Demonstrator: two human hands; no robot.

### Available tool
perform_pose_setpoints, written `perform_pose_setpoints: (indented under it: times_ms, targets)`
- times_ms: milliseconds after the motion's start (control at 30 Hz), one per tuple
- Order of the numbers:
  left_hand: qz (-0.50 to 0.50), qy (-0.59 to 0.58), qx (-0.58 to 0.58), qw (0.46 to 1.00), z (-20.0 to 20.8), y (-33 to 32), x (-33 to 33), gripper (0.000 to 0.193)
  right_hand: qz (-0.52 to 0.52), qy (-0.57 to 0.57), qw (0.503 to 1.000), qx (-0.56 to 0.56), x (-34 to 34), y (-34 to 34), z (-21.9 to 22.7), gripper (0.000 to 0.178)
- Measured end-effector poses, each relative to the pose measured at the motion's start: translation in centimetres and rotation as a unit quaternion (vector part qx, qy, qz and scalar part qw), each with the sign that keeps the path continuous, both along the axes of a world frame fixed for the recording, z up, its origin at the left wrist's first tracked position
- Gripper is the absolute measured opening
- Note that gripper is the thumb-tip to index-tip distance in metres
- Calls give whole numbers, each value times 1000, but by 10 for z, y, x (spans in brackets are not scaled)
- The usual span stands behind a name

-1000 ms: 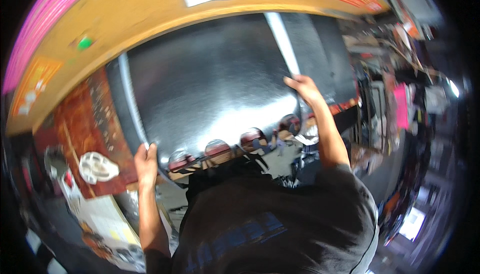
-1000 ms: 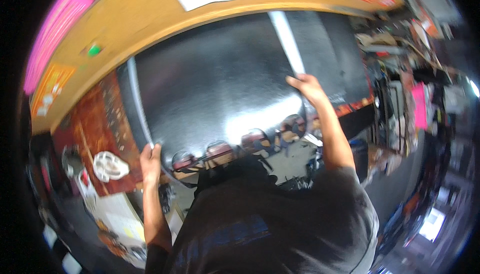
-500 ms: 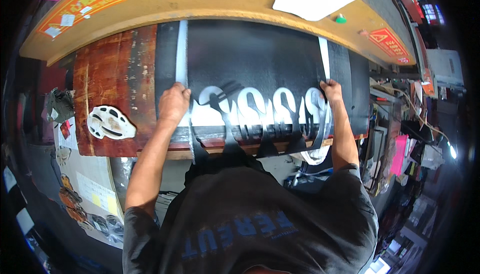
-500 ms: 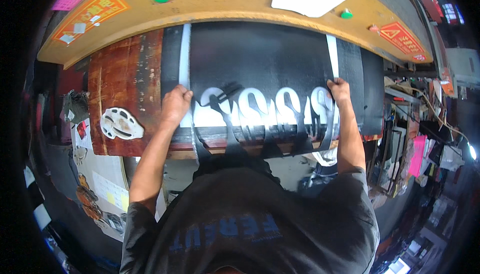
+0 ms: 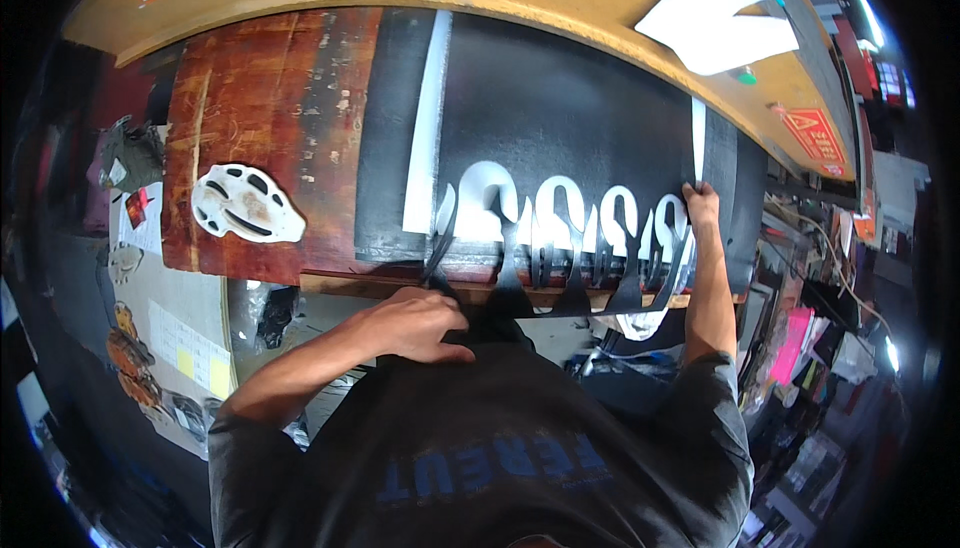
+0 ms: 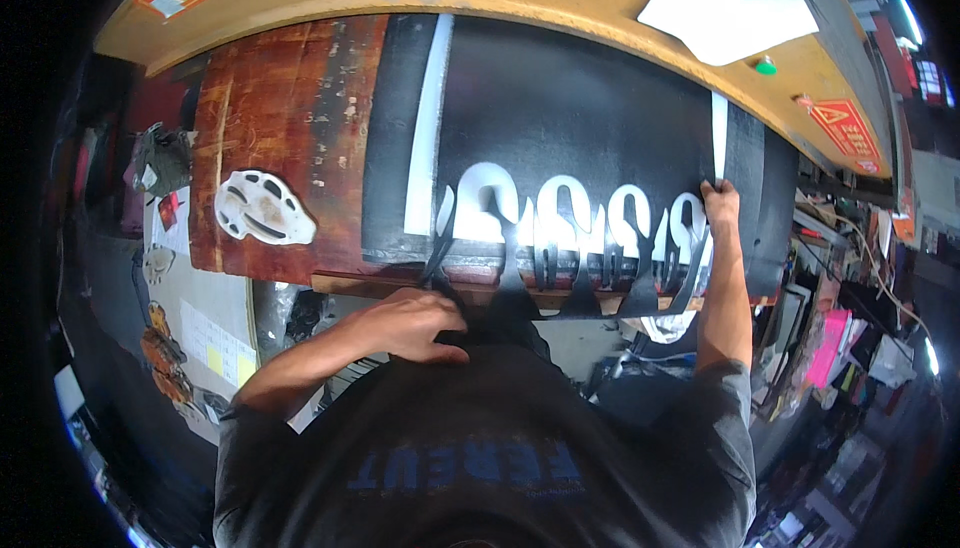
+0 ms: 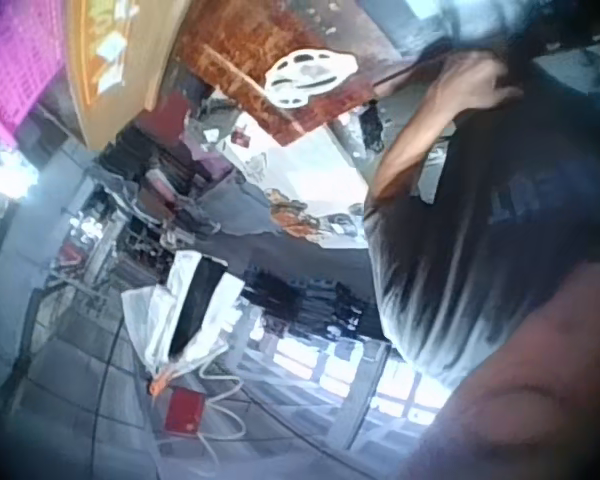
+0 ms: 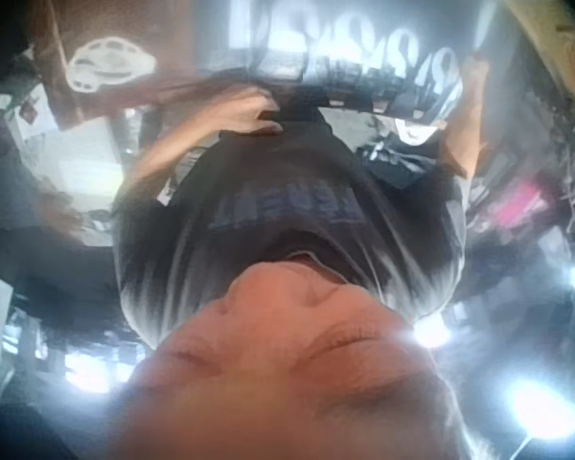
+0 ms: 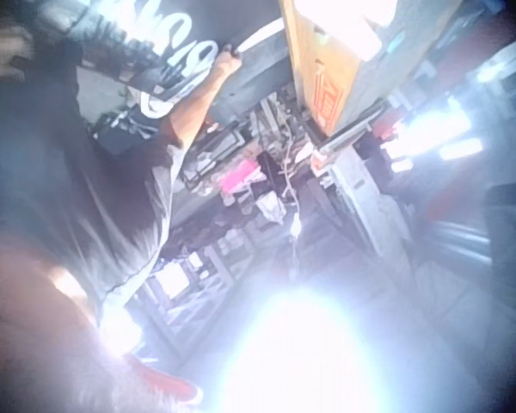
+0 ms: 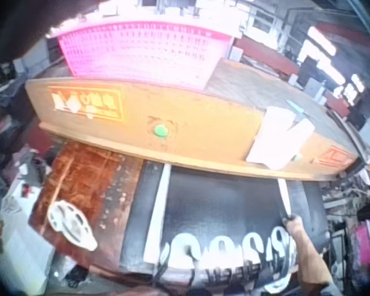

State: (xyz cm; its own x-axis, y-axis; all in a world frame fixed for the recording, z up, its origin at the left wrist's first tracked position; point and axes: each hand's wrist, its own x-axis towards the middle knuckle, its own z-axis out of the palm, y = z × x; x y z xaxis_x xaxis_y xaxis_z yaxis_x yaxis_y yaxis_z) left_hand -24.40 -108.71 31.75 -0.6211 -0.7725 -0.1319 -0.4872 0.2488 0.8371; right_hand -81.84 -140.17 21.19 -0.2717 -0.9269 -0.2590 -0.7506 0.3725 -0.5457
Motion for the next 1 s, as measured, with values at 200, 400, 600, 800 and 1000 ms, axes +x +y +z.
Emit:
perform_pose_setpoints:
  times_ms: [200, 400, 600, 800, 1000]
  targets:
    - [292, -88, -275, 912, -42, -47, -18, 55, 76, 86, 989, -94, -16, 7, -15, 33]
    - [169, -84, -158, 969, -73, 2, -26, 64, 135, 403, 904, 49, 14, 58, 28, 62]
    - [580, -119, -244, 768, -65, 37, 106, 52, 272, 161, 937, -150, 182, 123, 95, 42]
    - [784, -59, -203, 584, -106, 98, 193, 34, 540, -131, 808, -197, 489, 208, 100, 53]
    - [734, 79, -181, 650, -126, 132, 110, 20, 650, 27, 755, -79, 709, 251, 50, 84]
